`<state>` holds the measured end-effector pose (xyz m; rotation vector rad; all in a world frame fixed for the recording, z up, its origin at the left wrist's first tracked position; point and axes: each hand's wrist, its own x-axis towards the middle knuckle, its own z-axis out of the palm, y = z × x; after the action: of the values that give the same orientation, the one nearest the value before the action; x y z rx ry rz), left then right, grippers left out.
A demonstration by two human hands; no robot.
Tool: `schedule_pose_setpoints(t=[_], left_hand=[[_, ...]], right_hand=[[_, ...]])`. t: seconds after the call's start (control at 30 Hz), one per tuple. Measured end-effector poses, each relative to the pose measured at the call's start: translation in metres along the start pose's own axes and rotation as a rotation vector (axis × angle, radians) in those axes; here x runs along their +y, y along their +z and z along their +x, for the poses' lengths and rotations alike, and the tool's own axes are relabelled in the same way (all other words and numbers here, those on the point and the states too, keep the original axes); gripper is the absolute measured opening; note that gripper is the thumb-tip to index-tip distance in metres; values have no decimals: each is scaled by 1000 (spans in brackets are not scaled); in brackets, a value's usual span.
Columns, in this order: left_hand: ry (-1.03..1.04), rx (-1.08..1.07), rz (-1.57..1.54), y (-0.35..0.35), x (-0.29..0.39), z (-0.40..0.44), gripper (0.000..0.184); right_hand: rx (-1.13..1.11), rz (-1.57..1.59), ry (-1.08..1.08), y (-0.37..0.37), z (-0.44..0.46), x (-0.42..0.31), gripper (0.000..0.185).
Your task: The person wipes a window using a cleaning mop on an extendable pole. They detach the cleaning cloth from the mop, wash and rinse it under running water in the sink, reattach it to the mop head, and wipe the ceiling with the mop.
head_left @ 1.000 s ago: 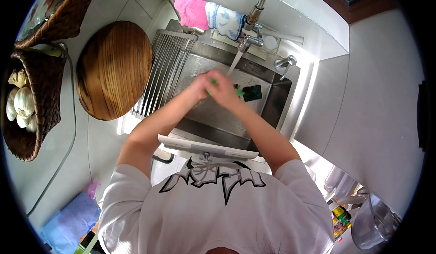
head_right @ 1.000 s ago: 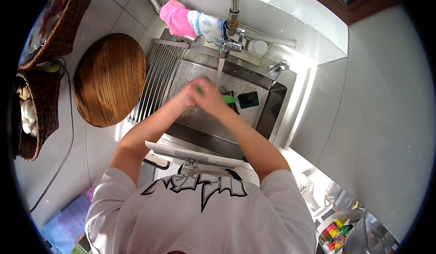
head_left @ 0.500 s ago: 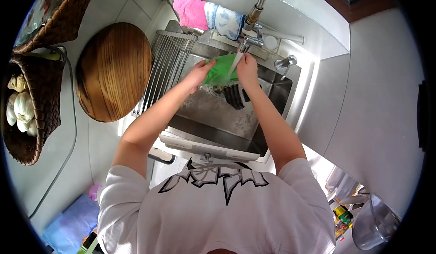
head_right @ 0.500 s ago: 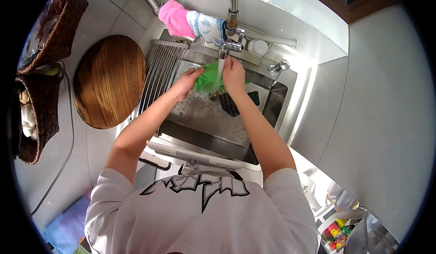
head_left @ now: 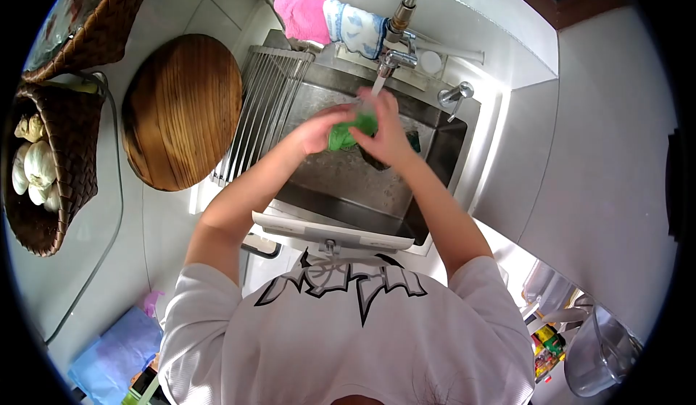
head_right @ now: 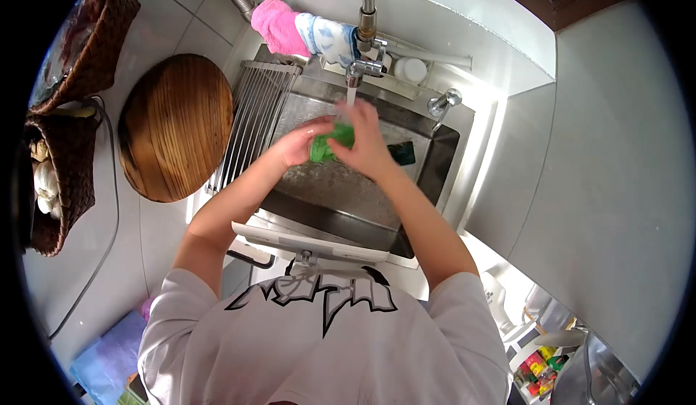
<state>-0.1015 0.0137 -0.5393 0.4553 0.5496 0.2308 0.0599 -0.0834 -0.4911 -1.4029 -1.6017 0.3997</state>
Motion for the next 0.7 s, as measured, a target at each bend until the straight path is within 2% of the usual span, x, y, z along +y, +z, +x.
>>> schedule_pose_setpoints(t=[0.03, 0.1, 0.13, 0.17, 0.27, 0.37, 0.47, 0.53, 0.63, 0.7], left_hand=[[-4, -40, 69, 4, 3, -2, 45], [-13, -92, 136, 16, 12, -2, 55], [-7, -77, 195, 17, 18, -1, 55], [0, -61, 254, 16, 24, 0, 54], [-12, 14, 412, 22, 39, -1, 54], [-34, 66, 665, 26, 45, 1, 57], [23, 48, 1001, 23, 43, 6, 63], [52, 21, 1138, 30, 43, 1, 62], [-295, -89, 1213, 29, 54, -3, 52], [-242, -59, 1168, 20, 55, -8, 43]], right_hand=[[96, 42, 102, -2, 9, 7, 49], [-243, 284, 356, -8, 11, 37, 53], [-413, 405, 479, -13, 17, 36, 55], [-615, 425, 538, -22, 25, 36, 51], [-745, 276, 661, -25, 37, 40, 40], [-628, 544, 795, -6, 17, 73, 47], [-379, 738, 987, -19, 21, 55, 34], [-265, 898, 980, -34, 27, 40, 28], [-93, 1022, 995, -50, 32, 35, 25], [-9, 1073, 992, -57, 31, 39, 26]])
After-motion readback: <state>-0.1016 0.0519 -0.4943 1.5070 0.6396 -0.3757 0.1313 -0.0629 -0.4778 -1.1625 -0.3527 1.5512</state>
